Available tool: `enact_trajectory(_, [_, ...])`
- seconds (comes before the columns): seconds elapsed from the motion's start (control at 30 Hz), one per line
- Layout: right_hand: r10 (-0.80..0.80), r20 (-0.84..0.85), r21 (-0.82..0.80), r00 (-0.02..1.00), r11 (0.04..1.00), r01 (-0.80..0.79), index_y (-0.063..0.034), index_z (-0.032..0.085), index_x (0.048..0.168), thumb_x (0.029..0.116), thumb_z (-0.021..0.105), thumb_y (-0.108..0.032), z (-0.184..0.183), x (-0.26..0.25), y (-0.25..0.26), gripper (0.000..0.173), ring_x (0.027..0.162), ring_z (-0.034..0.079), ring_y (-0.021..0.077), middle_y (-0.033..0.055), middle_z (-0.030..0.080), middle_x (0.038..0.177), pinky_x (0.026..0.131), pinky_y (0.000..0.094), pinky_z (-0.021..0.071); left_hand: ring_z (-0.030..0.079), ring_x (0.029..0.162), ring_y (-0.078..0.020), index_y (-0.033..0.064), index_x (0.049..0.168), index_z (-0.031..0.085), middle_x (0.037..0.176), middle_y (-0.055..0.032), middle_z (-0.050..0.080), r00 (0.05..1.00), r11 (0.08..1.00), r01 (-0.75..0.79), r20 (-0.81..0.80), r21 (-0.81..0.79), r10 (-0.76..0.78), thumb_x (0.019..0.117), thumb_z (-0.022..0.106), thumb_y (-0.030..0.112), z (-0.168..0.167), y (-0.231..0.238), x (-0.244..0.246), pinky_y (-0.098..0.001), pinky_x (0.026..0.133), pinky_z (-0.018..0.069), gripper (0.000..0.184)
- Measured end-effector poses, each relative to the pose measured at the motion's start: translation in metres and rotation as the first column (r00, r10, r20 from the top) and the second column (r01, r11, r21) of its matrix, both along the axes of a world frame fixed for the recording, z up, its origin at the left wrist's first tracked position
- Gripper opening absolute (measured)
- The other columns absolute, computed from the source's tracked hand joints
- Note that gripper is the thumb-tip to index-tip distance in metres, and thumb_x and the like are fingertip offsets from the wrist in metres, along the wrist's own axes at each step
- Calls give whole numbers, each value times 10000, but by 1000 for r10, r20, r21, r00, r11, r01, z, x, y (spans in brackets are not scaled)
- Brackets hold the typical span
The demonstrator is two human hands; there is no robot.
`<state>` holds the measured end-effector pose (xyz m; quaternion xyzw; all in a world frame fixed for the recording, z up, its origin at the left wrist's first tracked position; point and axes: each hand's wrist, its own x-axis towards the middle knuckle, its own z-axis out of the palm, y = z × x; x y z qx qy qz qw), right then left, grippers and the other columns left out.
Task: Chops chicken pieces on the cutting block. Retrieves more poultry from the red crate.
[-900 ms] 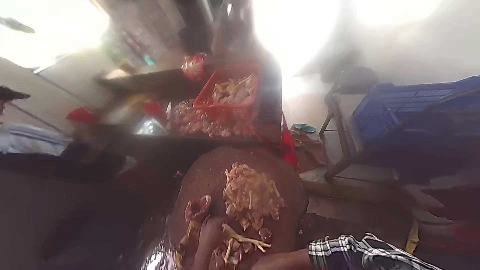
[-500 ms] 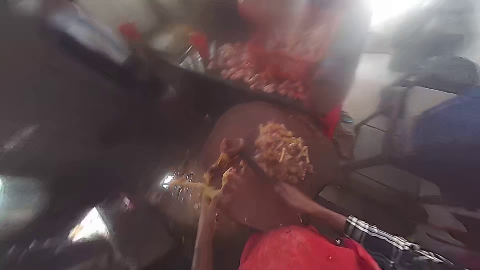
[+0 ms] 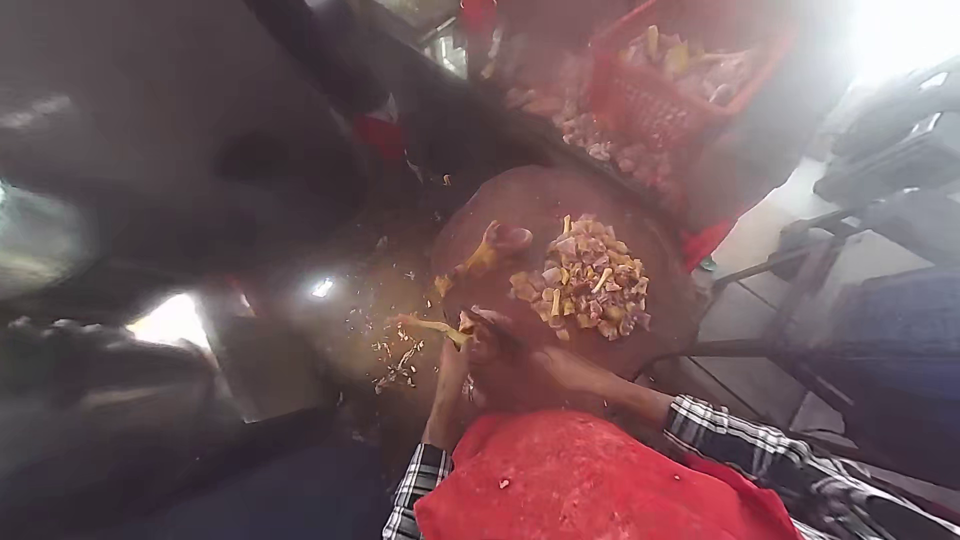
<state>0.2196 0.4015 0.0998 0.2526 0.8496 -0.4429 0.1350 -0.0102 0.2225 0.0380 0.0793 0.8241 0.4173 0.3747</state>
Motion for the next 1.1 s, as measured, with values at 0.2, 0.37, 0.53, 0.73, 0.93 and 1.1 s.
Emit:
enact_trajectory(0.2, [56, 165, 12, 985, 998, -59, -111, 600, 1215, 1059, 247, -637, 60, -14, 1, 652, 881, 674, 302, 130, 659, 929, 802, 565, 547, 730, 853, -280, 48, 1417, 499, 1088, -180, 702, 997, 1000, 11, 81, -21, -9, 1022, 605, 341, 11, -39, 15, -506, 757, 629, 503])
enact_trajectory(0.37, [5, -415, -64, 910, 997, -35, -104, 601, 1222, 988, 217, -769, 121, -36, -20, 803, 703, 604, 116, 19, 600, 811, 631, 356, 551, 735, 828, -250, 57, 1395, 505, 1065, -152, 710, 970, 995, 13, 239, 103, -37, 1043, 575, 311, 12, -50, 67, -457, 724, 643, 439])
enact_trajectory(0.53, [24, 60, 53, 998, 998, -27, -114, 597, 1256, 1060, 283, -625, 14, -13, -17, 631, 889, 693, 278, 121, 686, 943, 808, 542, 571, 721, 960, -244, 67, 1416, 518, 1155, -151, 694, 985, 996, 1, 172, 84, -15, 1020, 608, 325, -1, -41, 86, -490, 823, 626, 481])
enact_trajectory(0.73, [-36, -28, -69, 999, 997, 34, -131, 599, 1254, 1053, 245, -651, 49, -27, -17, 661, 790, 656, 216, 73, 645, 876, 742, 471, 573, 714, 948, -217, 56, 1378, 536, 1113, -130, 701, 985, 995, 8, 169, 102, -25, 1018, 615, 301, -3, -41, 82, -454, 837, 618, 442])
enact_trajectory(0.93, [-45, -119, -203, 992, 979, 20, -80, 620, 1235, 1067, 286, -616, 4, -8, -36, 653, 809, 651, 186, 87, 651, 909, 767, 424, 574, 719, 953, -232, 56, 1416, 505, 1152, -148, 690, 984, 998, 37, 173, 60, -47, 1024, 604, 303, -1, -40, 80, -470, 824, 624, 473])
enact_trajectory(1.1, [-50, 92, -146, 994, 987, 63, -114, 628, 1189, 1061, 279, -628, 13, -3, -24, 635, 815, 661, 243, 99, 650, 896, 763, 506, 567, 709, 962, -239, 78, 1414, 530, 1137, -145, 696, 989, 999, 46, 139, -6, -44, 1019, 592, 310, 7, -56, 77, -488, 840, 604, 463])
